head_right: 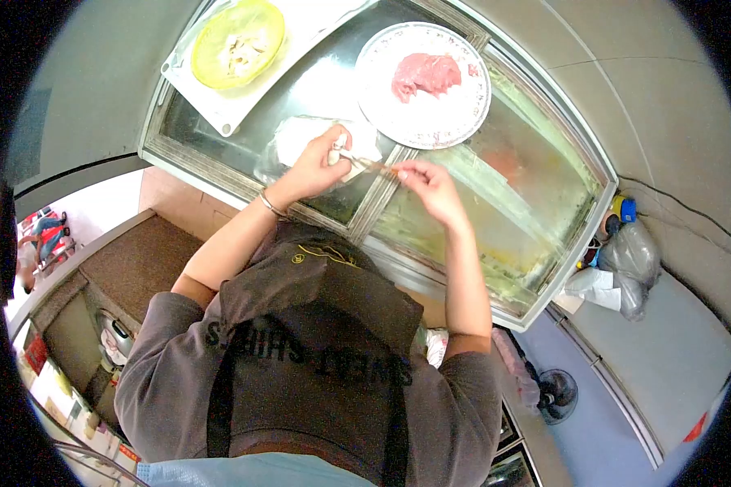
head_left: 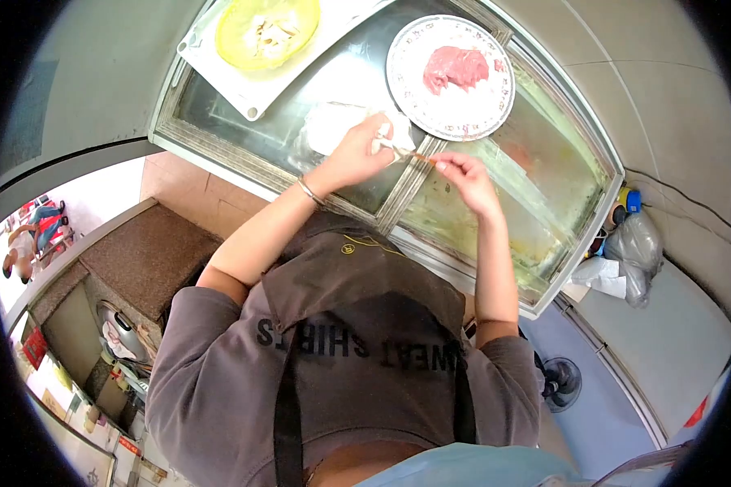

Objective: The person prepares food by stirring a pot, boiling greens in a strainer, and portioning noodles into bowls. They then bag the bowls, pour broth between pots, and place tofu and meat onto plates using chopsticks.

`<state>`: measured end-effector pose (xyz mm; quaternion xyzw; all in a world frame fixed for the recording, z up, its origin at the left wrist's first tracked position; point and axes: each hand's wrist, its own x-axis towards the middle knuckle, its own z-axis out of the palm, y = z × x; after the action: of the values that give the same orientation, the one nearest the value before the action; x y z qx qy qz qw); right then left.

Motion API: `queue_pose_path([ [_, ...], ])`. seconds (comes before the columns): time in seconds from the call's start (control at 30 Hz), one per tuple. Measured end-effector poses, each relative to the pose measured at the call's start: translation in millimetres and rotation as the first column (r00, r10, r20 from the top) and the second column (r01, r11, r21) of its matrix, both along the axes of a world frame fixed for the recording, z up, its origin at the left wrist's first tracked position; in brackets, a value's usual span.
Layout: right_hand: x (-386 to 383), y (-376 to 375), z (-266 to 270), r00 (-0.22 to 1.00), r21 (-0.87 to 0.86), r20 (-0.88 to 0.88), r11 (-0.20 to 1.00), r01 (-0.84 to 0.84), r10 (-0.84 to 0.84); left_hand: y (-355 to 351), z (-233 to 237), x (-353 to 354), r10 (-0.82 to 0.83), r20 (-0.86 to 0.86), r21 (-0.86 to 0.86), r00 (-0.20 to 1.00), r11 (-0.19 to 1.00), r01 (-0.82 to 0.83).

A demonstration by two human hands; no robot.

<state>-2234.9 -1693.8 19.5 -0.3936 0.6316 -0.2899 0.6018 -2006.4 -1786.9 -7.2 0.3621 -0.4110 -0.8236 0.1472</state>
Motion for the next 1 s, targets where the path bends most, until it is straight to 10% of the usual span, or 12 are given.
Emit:
queue_pose_path([
  [0.03, -4.5, -11.8, 4.6, 1.000, -0.083, -0.003, 0.997, -0.002, 0.002, -6.6, -3.2, -0.5, 0.143, 0.174, -0.609, 0.974, 0.793, -0.008],
  [0.07, -13.8, -26.3, 7.4, 0.991, -0.089, -0.137, 0.996, 0.000, -0.013, -13.0, -5.3, 0.3, 0.356, 0.218, -0.956, 0.909, 0.265, 0.126],
  [0.2, -55.5, -78.0, -17.6, 0.707, -0.503, -0.654, 0.853, -0.141, -0.270, -50.5, 26.7, 13.3, 0.443, 0.299, -0.910, 0.845, 0.399, 0.113],
  [0.3, -73.5, -82.6, -34.3, 0.709, -0.465, -0.674, 0.865, -0.190, -0.207, -73.4, 43.7, 28.9, 0.425, 0.188, -0.649, 0.885, 0.730, -0.213],
  [0.47, -72.1, -68.6, -36.5, 0.790, -0.444, -0.579, 0.891, -0.096, -0.203, -116.1, 59.5, 73.4, 0.494, 0.049, -0.460, 0.868, 0.783, -0.419],
  [0.73, -60.4, -27.9, -52.6, 0.799, -0.362, -0.582, 0.928, -0.088, -0.151, -193.3, 40.4, 115.5, 0.598, 0.195, -0.774, 0.777, 0.581, -0.252],
  [0.8, -56.2, -16.6, -60.3, 0.908, -0.433, -0.380, 0.901, -0.010, -0.173, -197.1, 45.1, 112.1, 0.657, 0.193, -0.912, 0.728, 0.394, -0.114],
  [0.87, -46.6, -4.9, -57.4, 0.922, -0.373, -0.351, 0.928, 0.025, -0.166, -189.5, 52.7, 109.1, 0.678, 0.432, -0.880, 0.595, 0.462, 0.113],
  [0.93, -30.8, 5.8, -50.6, 0.932, -0.406, -0.274, 0.907, 0.111, -0.237, -180.7, 45.5, 105.2, 0.787, 0.141, -0.966, 0.601, -0.023, 0.256],
  [1.0, -10.9, 20.9, -39.4, 0.936, -0.344, -0.277, 0.932, 0.113, -0.216, -156.1, 56.8, 99.6, 0.761, 0.202, -0.976, 0.616, 0.108, 0.187],
])
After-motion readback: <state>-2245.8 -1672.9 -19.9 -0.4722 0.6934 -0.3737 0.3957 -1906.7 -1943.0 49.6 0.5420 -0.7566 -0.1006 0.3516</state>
